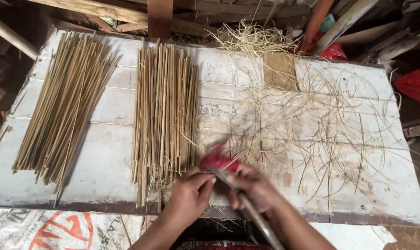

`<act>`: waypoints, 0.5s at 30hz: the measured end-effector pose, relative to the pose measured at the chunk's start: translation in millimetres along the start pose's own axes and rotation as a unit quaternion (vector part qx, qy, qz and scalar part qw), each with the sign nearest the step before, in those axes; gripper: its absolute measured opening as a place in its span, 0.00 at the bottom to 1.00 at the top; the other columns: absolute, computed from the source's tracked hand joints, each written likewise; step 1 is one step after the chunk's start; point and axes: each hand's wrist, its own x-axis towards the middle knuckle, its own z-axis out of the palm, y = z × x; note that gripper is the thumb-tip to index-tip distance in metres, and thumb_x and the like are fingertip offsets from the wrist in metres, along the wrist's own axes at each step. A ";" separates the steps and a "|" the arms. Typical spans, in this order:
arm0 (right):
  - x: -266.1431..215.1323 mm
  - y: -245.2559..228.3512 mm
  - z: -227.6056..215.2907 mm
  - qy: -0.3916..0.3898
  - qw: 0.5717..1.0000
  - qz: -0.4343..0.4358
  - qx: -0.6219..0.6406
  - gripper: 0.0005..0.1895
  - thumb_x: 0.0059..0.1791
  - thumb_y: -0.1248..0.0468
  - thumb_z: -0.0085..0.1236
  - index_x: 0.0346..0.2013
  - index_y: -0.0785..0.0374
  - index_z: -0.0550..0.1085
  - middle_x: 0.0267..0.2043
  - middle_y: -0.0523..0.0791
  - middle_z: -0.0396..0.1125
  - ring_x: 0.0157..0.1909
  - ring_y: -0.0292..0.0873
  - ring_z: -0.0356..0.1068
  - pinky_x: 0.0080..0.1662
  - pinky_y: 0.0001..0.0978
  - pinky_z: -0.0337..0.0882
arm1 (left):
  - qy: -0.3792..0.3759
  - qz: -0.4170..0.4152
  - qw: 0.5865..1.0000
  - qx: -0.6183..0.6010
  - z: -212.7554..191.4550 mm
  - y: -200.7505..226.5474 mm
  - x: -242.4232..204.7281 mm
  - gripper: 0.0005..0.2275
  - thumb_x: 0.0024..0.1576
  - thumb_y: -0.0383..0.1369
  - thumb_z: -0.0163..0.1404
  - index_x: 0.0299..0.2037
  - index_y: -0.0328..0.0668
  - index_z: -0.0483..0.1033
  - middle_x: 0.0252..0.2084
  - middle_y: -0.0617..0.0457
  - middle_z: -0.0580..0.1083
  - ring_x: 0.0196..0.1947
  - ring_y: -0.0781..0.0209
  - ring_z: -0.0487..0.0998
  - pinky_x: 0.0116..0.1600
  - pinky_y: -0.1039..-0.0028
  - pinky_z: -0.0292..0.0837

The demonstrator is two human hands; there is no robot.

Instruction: Stripping individual bamboo sticks using a handheld tool to remove outer layers and smooth them.

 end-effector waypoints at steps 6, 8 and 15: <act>-13.7 -51.8 -97.2 0.219 0.960 -0.145 -0.101 0.04 0.47 0.67 0.62 0.29 0.63 0.75 0.18 0.44 0.67 0.11 0.35 0.60 0.14 0.25 0.58 | -0.028 0.036 0.999 0.011 -28.4 -5.0 -17.8 0.07 0.55 0.21 0.52 0.41 0.33 0.79 0.30 0.53 0.72 0.27 0.67 0.71 0.25 0.85 0.70; -36.2 -105.7 -116.1 0.256 0.948 -0.160 -0.102 0.10 0.49 0.66 0.53 0.44 0.61 0.72 0.40 0.44 0.68 0.12 0.28 0.53 0.15 0.20 0.50 | -0.045 0.011 0.999 -0.004 -32.6 -12.3 -29.1 0.05 0.55 0.23 0.51 0.39 0.35 0.79 0.28 0.55 0.73 0.26 0.67 0.71 0.25 0.83 0.70; 72.4 134.2 -307.2 0.093 0.957 -0.273 -0.003 0.11 0.60 0.62 0.39 0.44 0.56 0.73 0.32 0.35 0.67 0.23 0.24 0.60 0.22 0.10 0.56 | -0.066 -0.108 0.983 -0.133 -13.4 19.4 -0.8 0.06 0.59 0.24 0.50 0.42 0.34 0.80 0.24 0.54 0.74 0.18 0.71 0.68 0.18 0.82 0.65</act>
